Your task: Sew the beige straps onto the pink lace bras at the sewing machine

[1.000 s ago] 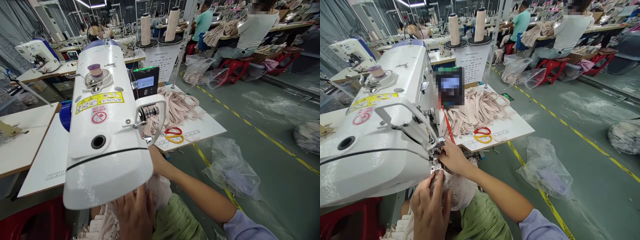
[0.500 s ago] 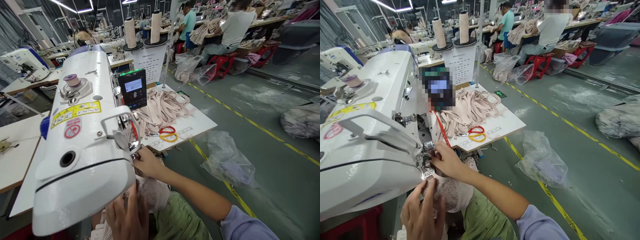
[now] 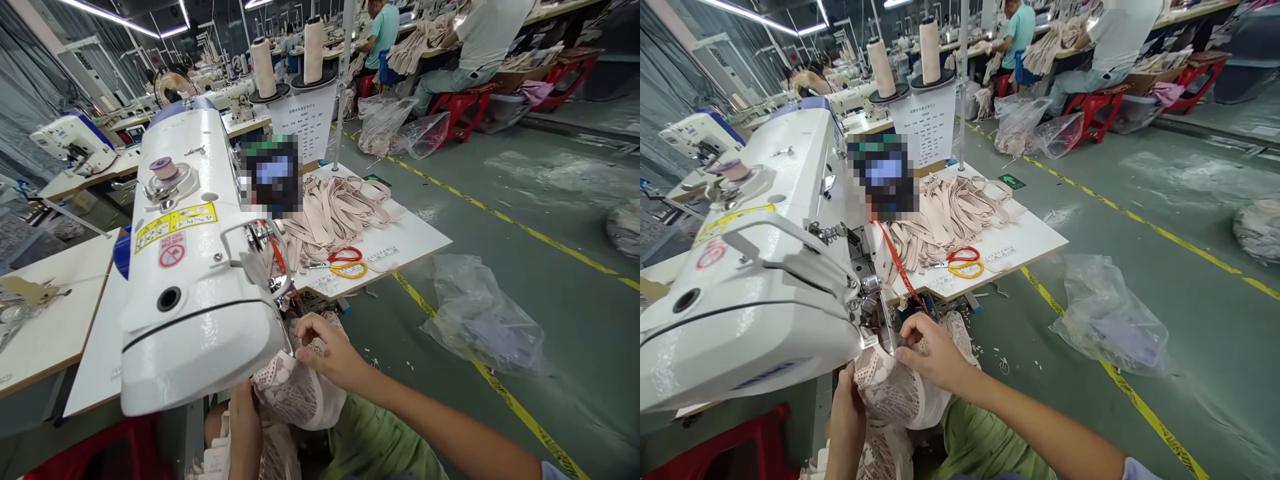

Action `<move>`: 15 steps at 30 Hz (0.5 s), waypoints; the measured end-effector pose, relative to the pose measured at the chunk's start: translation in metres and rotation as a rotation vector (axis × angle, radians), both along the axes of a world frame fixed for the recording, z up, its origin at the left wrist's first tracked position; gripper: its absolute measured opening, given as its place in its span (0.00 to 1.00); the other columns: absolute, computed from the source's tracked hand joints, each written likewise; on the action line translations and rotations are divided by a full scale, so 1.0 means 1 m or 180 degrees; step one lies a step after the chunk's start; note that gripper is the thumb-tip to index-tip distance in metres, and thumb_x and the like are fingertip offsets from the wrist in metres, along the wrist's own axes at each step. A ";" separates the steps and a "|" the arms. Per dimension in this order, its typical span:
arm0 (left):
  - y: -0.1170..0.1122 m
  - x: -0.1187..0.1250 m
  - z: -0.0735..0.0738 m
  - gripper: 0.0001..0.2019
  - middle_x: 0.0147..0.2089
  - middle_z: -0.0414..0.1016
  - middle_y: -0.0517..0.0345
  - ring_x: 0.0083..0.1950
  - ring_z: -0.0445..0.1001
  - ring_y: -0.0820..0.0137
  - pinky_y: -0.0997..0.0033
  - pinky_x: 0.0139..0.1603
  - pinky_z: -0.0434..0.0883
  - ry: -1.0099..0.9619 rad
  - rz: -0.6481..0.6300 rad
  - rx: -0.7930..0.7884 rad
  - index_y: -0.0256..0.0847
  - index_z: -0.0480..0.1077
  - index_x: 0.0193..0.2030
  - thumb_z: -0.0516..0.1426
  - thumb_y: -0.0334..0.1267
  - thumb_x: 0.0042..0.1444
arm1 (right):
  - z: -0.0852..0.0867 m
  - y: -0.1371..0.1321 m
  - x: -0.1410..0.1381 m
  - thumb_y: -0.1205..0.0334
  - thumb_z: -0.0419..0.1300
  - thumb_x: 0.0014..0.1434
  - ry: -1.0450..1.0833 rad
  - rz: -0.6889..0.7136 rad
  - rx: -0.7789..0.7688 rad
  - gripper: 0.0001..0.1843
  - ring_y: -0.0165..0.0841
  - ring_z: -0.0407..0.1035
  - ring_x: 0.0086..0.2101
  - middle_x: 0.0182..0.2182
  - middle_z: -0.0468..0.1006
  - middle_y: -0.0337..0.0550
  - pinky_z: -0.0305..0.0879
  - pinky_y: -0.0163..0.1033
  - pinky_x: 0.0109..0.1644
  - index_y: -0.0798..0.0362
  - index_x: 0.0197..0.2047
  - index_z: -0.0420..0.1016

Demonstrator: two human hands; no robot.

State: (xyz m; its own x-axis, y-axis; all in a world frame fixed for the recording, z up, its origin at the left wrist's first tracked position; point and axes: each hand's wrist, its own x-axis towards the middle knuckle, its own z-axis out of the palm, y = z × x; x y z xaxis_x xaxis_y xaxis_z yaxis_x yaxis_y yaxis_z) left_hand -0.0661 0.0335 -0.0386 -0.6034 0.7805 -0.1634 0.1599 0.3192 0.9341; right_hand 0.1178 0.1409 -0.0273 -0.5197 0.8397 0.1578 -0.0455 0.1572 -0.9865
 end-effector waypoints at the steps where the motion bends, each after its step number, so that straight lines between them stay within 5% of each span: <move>1: -0.001 0.001 0.002 0.28 0.40 0.80 0.46 0.47 0.76 0.53 0.59 0.46 0.74 -0.0049 -0.0027 -0.0052 0.39 0.77 0.47 0.51 0.61 0.57 | 0.001 -0.002 -0.001 0.40 0.59 0.60 -0.0022 0.0035 0.0001 0.20 0.34 0.64 0.36 0.37 0.68 0.42 0.64 0.38 0.41 0.49 0.40 0.66; 8: -0.013 0.006 0.024 0.29 0.36 0.80 0.48 0.37 0.77 0.56 0.66 0.33 0.73 -0.0280 -0.0126 -0.0180 0.40 0.78 0.44 0.51 0.63 0.57 | 0.005 -0.007 -0.004 0.39 0.58 0.60 -0.0103 0.0062 0.0221 0.22 0.34 0.65 0.36 0.36 0.68 0.41 0.62 0.39 0.42 0.49 0.41 0.66; 15: -0.017 0.000 0.038 0.27 0.44 0.81 0.50 0.45 0.76 0.58 0.69 0.43 0.73 -0.0202 -0.0508 0.0036 0.40 0.78 0.45 0.53 0.62 0.57 | -0.003 -0.008 0.003 0.33 0.57 0.57 -0.0313 0.0087 0.0297 0.28 0.38 0.67 0.42 0.41 0.71 0.44 0.62 0.41 0.46 0.50 0.46 0.67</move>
State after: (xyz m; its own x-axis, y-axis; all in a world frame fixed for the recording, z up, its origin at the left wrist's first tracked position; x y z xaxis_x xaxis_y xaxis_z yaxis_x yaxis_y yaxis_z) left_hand -0.0659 0.0168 -0.0010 -0.4602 0.8677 -0.1880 0.1482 0.2839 0.9473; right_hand 0.1207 0.1330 -0.0301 -0.5588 0.8092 0.1816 0.0451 0.2484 -0.9676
